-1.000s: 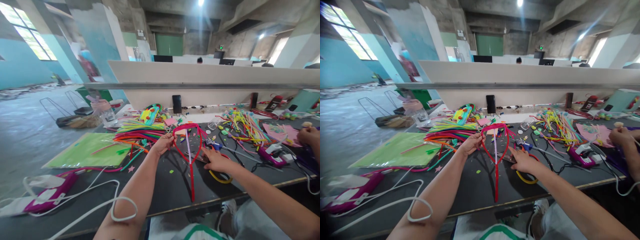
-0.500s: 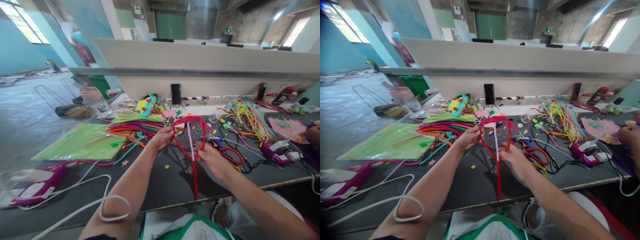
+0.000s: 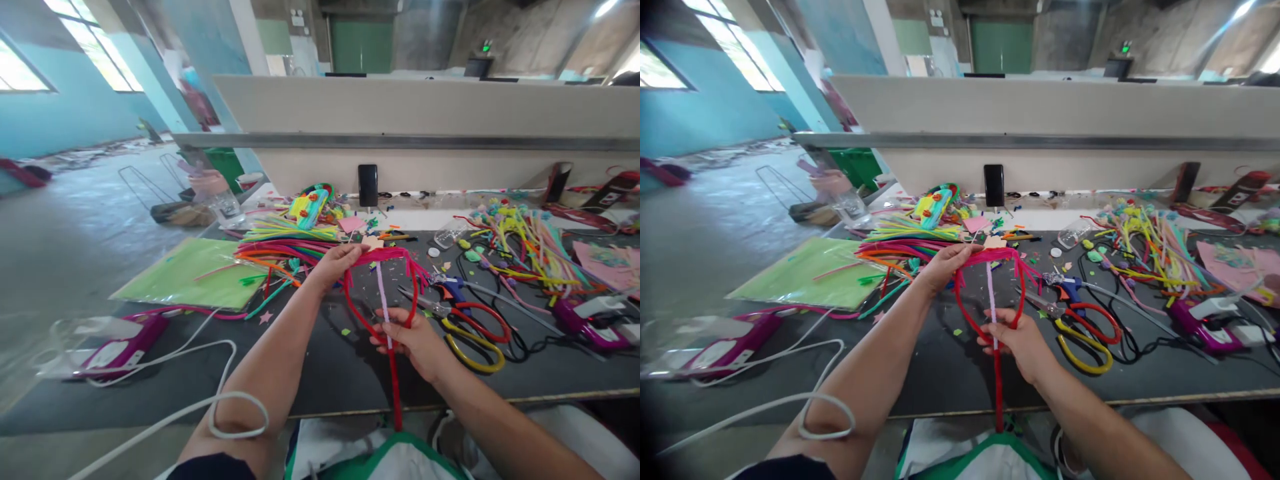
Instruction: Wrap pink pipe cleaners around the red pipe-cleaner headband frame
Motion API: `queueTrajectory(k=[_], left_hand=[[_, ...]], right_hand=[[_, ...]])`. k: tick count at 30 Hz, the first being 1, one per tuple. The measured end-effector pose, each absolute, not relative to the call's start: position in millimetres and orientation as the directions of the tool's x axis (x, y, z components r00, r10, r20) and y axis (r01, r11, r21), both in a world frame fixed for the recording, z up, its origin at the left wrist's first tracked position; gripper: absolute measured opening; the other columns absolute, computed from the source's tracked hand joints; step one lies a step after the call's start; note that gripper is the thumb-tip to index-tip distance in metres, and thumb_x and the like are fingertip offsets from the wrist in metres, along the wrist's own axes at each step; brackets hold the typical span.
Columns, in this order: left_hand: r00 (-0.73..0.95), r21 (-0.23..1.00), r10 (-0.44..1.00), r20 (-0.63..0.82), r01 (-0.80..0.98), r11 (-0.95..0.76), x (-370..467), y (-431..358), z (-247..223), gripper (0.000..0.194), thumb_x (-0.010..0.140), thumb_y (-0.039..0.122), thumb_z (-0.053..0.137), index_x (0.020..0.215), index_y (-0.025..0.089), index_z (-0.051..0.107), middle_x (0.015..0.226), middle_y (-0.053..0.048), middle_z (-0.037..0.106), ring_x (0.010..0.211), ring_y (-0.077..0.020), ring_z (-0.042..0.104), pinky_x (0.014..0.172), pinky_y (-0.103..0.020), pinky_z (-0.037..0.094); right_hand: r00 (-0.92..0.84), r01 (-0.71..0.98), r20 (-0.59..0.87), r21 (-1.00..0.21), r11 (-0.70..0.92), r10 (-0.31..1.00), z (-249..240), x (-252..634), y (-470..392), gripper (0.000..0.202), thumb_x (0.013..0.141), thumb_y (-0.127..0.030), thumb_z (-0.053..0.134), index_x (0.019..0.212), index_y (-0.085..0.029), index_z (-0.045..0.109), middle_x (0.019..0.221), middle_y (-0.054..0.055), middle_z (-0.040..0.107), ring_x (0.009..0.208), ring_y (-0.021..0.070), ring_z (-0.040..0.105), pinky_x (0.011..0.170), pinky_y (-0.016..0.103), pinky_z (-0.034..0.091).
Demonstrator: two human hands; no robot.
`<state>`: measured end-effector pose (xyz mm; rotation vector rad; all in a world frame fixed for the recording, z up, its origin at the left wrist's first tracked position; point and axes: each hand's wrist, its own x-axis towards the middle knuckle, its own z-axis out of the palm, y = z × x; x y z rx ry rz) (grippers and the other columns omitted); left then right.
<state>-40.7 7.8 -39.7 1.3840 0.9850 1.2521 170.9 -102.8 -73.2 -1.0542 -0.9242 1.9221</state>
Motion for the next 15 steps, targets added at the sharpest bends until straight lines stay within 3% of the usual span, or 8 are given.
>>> queueTrajectory(k=[8, 15], left_hand=[[0.253, 0.978, 0.957, 0.141, 0.111, -0.174, -39, 0, -31, 0.032, 0.067, 0.036, 0.075, 0.089, 0.013, 0.073, 0.076, -0.002, 0.069, 0.067, -0.0128, 0.058, 0.064, -0.022, 0.041], [0.24, 0.988, 0.963, 0.118, 0.065, -0.137, -33, -6, -26, 0.027, 0.066, 0.034, 0.075, 0.078, 0.011, 0.069, 0.064, 0.0, 0.063, 0.057, -0.0095, 0.052, 0.057, -0.021, 0.038]], right_hand=[[-0.401, -0.202, -0.374, -0.854, -0.479, 0.836, -82, 164, -105, 0.039, 0.069, -0.043, 0.074, 0.099, -0.019, 0.067, 0.08, 0.006, 0.071, 0.07, 0.0203, 0.071, 0.058, 0.03, 0.056], [-0.307, -0.188, -0.421, -0.852, -0.488, 0.854, -83, 162, -102, 0.032, 0.067, -0.041, 0.075, 0.088, -0.017, 0.067, 0.076, 0.007, 0.071, 0.062, 0.0196, 0.07, 0.052, 0.03, 0.056]])
